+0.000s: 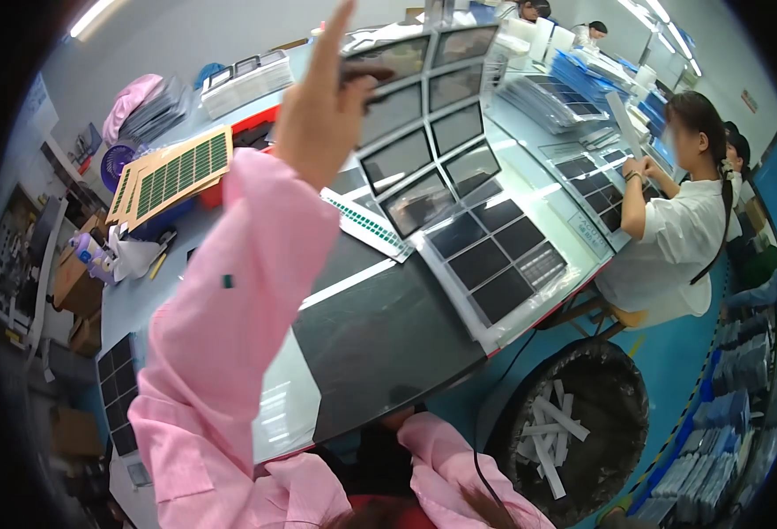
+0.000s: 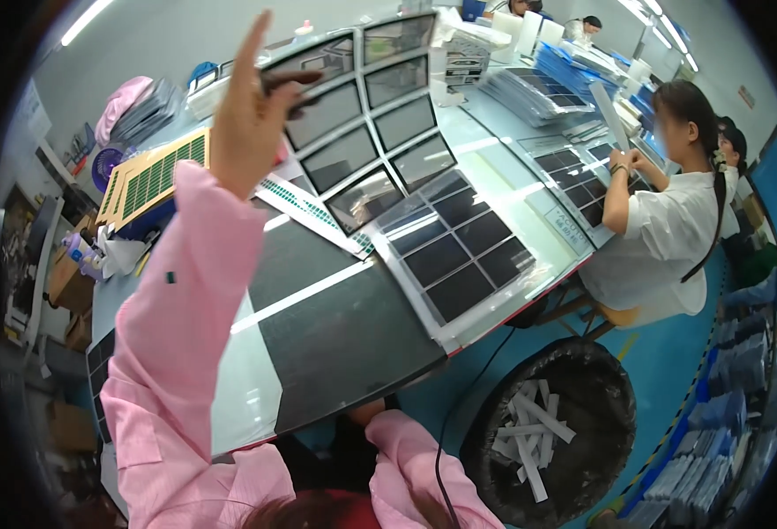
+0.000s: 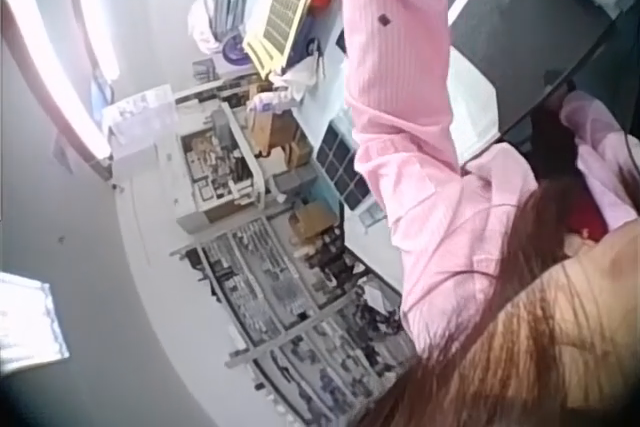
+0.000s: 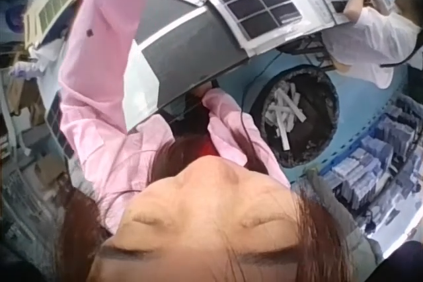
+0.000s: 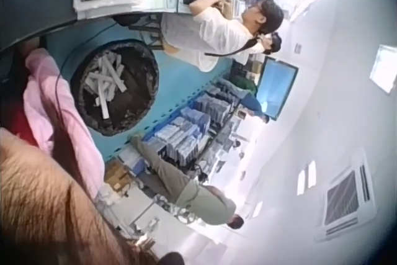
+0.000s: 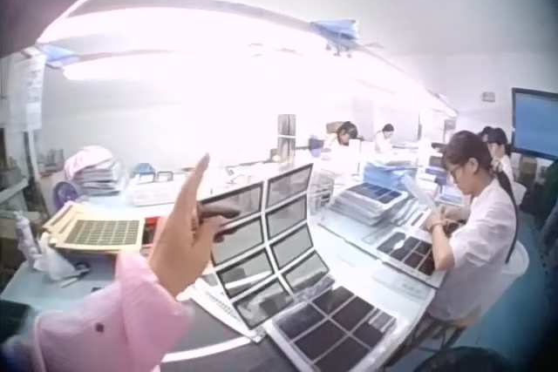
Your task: Applying adhesive strips and cleaning small solar cell panels on a factory workbench.
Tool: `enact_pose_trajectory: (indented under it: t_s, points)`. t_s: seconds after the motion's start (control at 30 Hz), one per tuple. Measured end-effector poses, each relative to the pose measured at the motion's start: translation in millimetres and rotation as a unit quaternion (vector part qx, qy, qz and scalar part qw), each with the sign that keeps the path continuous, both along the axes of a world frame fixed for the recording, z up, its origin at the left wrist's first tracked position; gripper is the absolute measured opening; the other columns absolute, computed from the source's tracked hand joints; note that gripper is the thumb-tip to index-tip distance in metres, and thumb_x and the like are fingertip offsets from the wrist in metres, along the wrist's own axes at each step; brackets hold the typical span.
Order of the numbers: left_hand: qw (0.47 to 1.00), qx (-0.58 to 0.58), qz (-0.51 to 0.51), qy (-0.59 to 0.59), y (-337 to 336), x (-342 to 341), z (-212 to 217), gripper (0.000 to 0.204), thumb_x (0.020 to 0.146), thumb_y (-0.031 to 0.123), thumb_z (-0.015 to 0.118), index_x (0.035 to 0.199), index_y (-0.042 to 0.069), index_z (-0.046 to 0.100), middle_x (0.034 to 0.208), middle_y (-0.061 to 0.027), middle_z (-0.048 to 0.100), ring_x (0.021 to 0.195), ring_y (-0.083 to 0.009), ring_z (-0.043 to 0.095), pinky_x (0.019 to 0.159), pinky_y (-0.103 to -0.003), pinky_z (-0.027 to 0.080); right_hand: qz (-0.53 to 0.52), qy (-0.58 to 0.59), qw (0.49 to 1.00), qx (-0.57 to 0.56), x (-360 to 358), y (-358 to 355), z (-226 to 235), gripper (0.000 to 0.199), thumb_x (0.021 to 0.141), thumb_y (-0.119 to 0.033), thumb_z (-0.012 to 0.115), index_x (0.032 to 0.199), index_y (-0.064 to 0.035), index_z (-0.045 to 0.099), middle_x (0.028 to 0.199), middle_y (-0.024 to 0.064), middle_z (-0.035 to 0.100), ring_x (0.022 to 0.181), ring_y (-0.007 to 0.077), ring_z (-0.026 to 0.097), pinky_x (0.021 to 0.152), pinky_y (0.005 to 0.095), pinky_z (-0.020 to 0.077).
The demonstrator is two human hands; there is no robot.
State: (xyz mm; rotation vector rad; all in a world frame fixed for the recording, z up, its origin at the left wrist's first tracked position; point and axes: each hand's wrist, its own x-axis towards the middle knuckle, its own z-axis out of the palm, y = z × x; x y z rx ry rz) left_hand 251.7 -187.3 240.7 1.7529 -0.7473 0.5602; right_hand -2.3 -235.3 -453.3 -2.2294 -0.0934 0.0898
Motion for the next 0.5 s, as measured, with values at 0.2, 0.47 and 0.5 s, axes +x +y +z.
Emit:
enact_pose_trajectory:
  t_s: [0.2,0.47,0.5]
  points:
    - [0.953,0.143,0.12,-0.24,128,-62,-16,0.065,0.098,0.0,0.062,0.157,0.019,0.044,0.117,-0.0166,0.076,0.095,-0.0327,0.076,0.083,-0.038,0.062,0.144,0.06,0.987,-0.042,3,-19,191,0.038,0.107,-0.034,0.052,0.136,-0.0116,0.061,0.139,0.0151,0.062,0.13,0.0328,0.057,0.111,0.0447,0.0432]
    - [0.852,0.509,-0.099,-0.074,208,-222,-180,0.055,0.089,0.006,0.065,0.141,0.023,0.062,0.148,-0.0193,0.058,0.134,-0.0384,0.059,0.111,-0.051,0.051,0.142,0.068,0.986,0.056,-2,-20,132,0.032,0.103,-0.027,0.061,0.127,-0.007,0.065,0.126,0.0118,0.067,0.118,0.0304,0.063,0.103,0.0452,0.0484]
    - [0.873,0.478,-0.092,-0.041,209,-237,-194,0.052,0.091,0.009,0.064,0.14,0.027,0.061,0.149,-0.0196,0.057,0.136,-0.0382,0.058,0.113,-0.052,0.049,0.146,0.074,0.985,0.056,-2,-16,137,0.032,0.103,-0.027,0.061,0.127,-0.007,0.065,0.126,0.0118,0.067,0.118,0.0304,0.063,0.103,0.0452,0.0484]
